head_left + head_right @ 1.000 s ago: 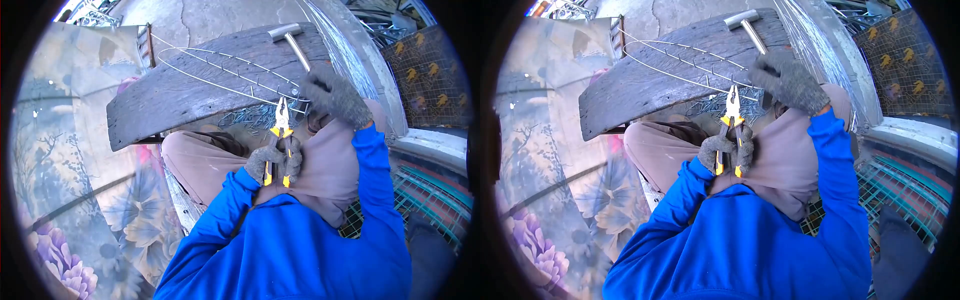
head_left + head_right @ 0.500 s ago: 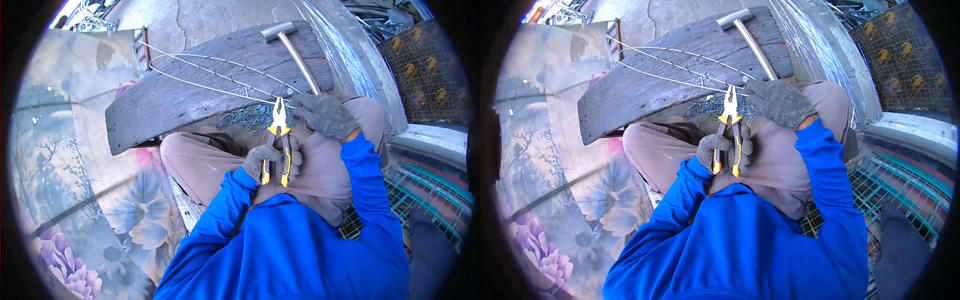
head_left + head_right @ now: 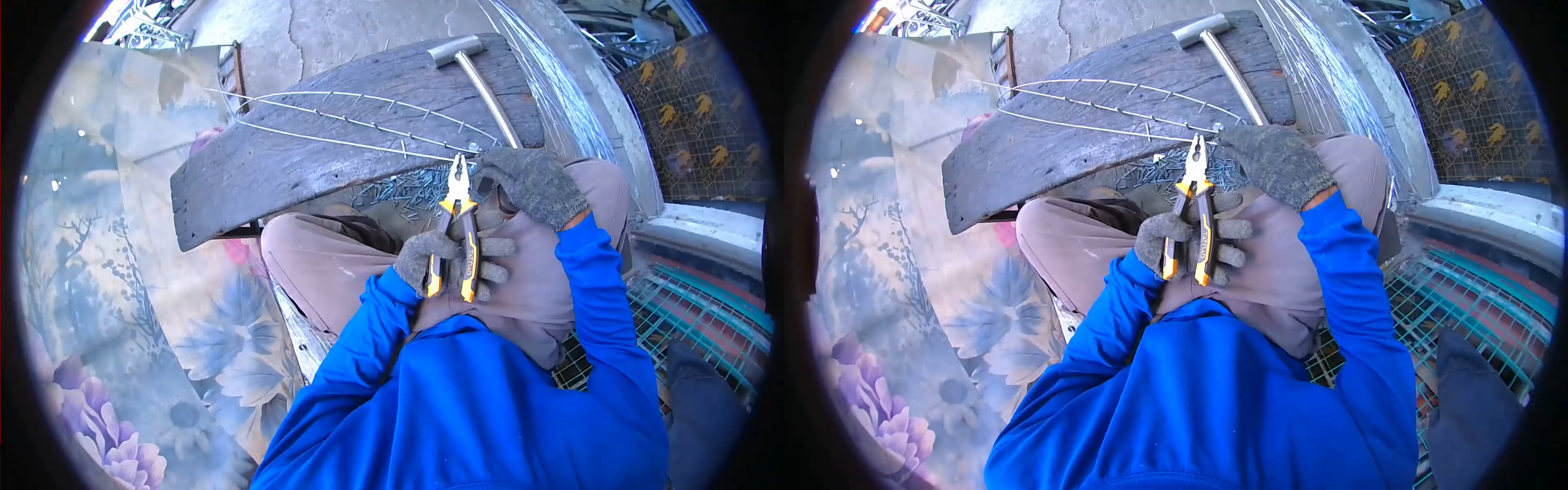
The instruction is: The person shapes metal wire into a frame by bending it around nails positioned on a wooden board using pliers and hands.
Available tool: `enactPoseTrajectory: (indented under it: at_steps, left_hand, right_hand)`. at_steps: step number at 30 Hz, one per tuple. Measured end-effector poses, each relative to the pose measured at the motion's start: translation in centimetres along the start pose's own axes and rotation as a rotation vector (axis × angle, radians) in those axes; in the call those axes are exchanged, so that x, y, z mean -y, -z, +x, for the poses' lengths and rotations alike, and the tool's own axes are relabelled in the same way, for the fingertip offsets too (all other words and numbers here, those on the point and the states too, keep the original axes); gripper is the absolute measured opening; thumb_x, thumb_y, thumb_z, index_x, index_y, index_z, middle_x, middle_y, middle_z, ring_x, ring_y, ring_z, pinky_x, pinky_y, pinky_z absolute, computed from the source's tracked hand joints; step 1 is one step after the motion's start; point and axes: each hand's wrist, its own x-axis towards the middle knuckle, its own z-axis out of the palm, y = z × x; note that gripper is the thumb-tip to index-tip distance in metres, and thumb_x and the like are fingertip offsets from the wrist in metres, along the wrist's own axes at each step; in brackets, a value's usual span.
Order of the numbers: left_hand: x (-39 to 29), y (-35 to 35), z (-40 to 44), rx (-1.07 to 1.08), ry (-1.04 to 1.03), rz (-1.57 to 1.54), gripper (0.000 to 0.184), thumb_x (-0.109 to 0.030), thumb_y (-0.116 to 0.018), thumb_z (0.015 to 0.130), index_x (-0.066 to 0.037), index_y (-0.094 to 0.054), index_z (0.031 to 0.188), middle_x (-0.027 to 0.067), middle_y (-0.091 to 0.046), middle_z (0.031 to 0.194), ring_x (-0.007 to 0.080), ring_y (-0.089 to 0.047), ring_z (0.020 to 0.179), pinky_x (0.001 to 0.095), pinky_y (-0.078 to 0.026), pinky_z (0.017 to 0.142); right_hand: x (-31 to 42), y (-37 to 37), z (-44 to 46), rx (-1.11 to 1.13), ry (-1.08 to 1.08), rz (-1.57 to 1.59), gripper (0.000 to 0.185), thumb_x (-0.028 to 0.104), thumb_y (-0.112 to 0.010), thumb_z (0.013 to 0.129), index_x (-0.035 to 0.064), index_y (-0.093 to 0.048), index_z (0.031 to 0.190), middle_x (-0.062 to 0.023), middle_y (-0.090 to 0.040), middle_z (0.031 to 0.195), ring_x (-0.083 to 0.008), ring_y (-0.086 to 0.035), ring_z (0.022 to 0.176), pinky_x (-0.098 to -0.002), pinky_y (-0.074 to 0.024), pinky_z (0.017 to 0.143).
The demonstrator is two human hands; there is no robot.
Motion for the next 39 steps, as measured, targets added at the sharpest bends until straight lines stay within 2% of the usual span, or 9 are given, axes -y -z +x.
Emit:
enactPoseTrajectory:
  at_steps: [12, 15, 21, 23, 26, 31, 33, 37, 39]
  left_hand:
    - [0.6, -0.7, -0.5, 0.019, -0.04, 0.057, 0.08, -0.009, -0.06, 0.084, -0.01, -0.025, 0.156, 0.0305, -0.04, 0.149, 0.052, -0.051, 0.126, 0.0645, -0.047, 0.097]
    - [0.7, -0.8, -0.6, 0.005, -0.031, 0.055, 0.09, -0.01, -0.063, 0.081, -0.008, -0.017, 0.158, 0.0303, -0.038, 0.15, 0.0543, -0.05, 0.125, 0.067, -0.044, 0.098]
    - [1.4, 0.3, -1.0, -0.02, -0.076, 0.069, 0.065, -0.01, -0.062, 0.083, -0.004, -0.042, 0.144, 0.0277, -0.054, 0.134, 0.0506, -0.055, 0.122, 0.0632, -0.047, 0.098]
    - [2.2, -0.3, -0.5, -0.11, -0.18, 0.067, 0.055, -0.011, -0.065, 0.077, -0.002, -0.051, 0.13, 0.0217, -0.063, 0.103, 0.0429, -0.063, 0.101, 0.0555, -0.054, 0.083]
    - [2.7, -1.0, 0.0, -0.124, -0.211, 0.008, 0.044, -0.011, -0.065, 0.077, -0.002, -0.052, 0.118, 0.0183, -0.061, 0.093, 0.036, -0.063, 0.084, 0.049, -0.054, 0.069]
    - [2.3, -0.9, 0.0, -0.092, -0.259, 0.065, 0.045, -0.013, -0.064, 0.078, -0.002, -0.051, 0.119, 0.0172, -0.061, 0.091, 0.0313, -0.061, 0.072, 0.0456, -0.053, 0.062]
    - [2.3, -1.1, -0.1, -0.09, -0.263, 0.058, 0.045, -0.014, -0.063, 0.078, -0.002, -0.051, 0.12, 0.0171, -0.061, 0.091, 0.0308, -0.061, 0.072, 0.0453, -0.053, 0.062]
    - [2.7, -1.7, 0.3, -0.087, -0.265, -0.018, 0.044, -0.014, -0.06, 0.079, -0.003, -0.051, 0.12, 0.0156, -0.061, 0.092, 0.0303, -0.061, 0.073, 0.0449, -0.052, 0.062]
    - [2.9, -2.1, 0.3, -0.115, -0.27, -0.029, 0.043, -0.013, -0.059, 0.079, -0.003, -0.051, 0.12, 0.015, -0.061, 0.092, 0.0303, -0.062, 0.073, 0.0446, -0.052, 0.063]
  right_hand:
    - [-0.2, -0.6, -0.8, -0.065, 0.033, -0.011, 0.029, 0.023, -0.058, 0.096, 0.008, -0.069, 0.118, -0.0118, -0.068, 0.12, -0.0284, -0.065, 0.112, -0.0383, -0.049, 0.099]
    - [0.1, -0.6, -1.0, -0.098, 0.062, -0.02, 0.028, 0.024, -0.059, 0.096, 0.0075, -0.07, 0.116, -0.0119, -0.069, 0.118, -0.0292, -0.066, 0.109, -0.0389, -0.05, 0.097]
    - [0.3, -0.9, -0.9, -0.186, 0.095, -0.001, 0.029, 0.027, -0.061, 0.095, 0.0062, -0.07, 0.113, -0.0135, -0.071, 0.113, -0.0308, -0.067, 0.103, -0.0407, -0.0523, 0.09]
    - [1.1, -0.7, -0.9, -0.138, 0.04, 0.0, 0.031, 0.029, -0.058, 0.097, 0.0064, -0.068, 0.115, -0.0134, -0.07, 0.114, -0.0306, -0.067, 0.104, -0.041, -0.0517, 0.091]
    - [2.1, -0.2, -0.6, -0.105, -0.037, 0.074, 0.031, 0.031, -0.057, 0.098, 0.0065, -0.066, 0.116, -0.0145, -0.07, 0.111, -0.0317, -0.067, 0.102, -0.0426, -0.0518, 0.089]
    - [1.9, -0.5, -0.5, -0.195, 0.006, 0.036, 0.026, 0.027, -0.061, 0.095, 0.0062, -0.066, 0.11, -0.0181, -0.07, 0.102, -0.0355, -0.068, 0.093, -0.0462, -0.0529, 0.082]
    - [1.4, -0.6, -0.4, -0.097, 0.007, 0.006, 0.029, 0.026, -0.061, 0.095, 0.0062, -0.067, 0.115, -0.0149, -0.069, 0.113, -0.0331, -0.066, 0.102, -0.0419, -0.05, 0.093]
    - [1.3, -0.8, -0.6, -0.08, -0.006, -0.079, 0.031, 0.024, -0.06, 0.093, 0.0084, -0.066, 0.119, -0.0131, -0.068, 0.117, -0.0313, -0.065, 0.105, -0.0422, -0.0493, 0.093]
    - [0.8, -1.8, -0.8, -0.175, 0.112, -0.36, 0.026, 0.024, -0.06, 0.093, 0.0108, -0.065, 0.115, -0.0131, -0.071, 0.099, -0.0302, -0.069, 0.091, -0.0444, -0.053, 0.079]
